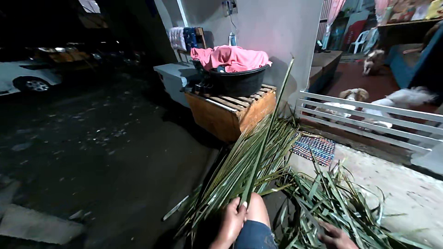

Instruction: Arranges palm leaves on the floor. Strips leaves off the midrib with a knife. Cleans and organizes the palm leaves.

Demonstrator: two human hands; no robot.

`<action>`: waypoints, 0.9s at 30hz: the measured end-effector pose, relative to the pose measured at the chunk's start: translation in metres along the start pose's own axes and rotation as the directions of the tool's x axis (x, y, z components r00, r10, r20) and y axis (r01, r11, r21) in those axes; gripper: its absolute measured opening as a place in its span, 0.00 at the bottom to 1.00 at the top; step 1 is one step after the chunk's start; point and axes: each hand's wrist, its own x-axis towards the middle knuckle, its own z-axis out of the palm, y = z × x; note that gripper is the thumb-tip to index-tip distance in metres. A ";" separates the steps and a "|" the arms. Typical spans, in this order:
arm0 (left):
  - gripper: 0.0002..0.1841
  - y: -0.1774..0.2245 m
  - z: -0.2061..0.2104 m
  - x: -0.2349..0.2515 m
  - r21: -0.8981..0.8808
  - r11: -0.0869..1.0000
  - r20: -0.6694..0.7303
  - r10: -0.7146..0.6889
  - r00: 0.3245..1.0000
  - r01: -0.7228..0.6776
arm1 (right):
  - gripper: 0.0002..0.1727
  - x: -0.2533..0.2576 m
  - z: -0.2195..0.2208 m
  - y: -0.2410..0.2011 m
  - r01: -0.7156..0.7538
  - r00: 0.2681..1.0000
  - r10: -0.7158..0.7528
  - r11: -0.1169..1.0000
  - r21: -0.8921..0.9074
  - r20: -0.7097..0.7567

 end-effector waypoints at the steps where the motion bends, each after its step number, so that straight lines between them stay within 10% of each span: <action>1: 0.09 0.006 0.008 0.001 -0.037 0.999 0.037 0.001 0.999 0.000 | 0.36 -0.005 0.004 -0.014 0.051 0.998 -0.053 0.998 0.041 0.044; 11: 0.15 0.050 0.067 0.006 -0.025 0.961 0.116 0.276 0.954 -0.275 | 0.54 -0.030 0.067 -0.124 0.244 0.904 -0.338 0.911 0.334 0.263; 20: 0.11 0.067 0.072 -0.013 0.119 0.877 0.109 0.455 0.884 -0.466 | 0.33 -0.033 0.064 -0.108 0.307 0.869 -0.448 0.819 0.485 0.207; 27: 0.07 0.078 0.072 -0.014 -0.296 0.932 0.347 0.310 0.885 -0.211 | 0.41 -0.032 0.055 -0.090 0.488 0.826 -0.560 0.768 0.416 0.067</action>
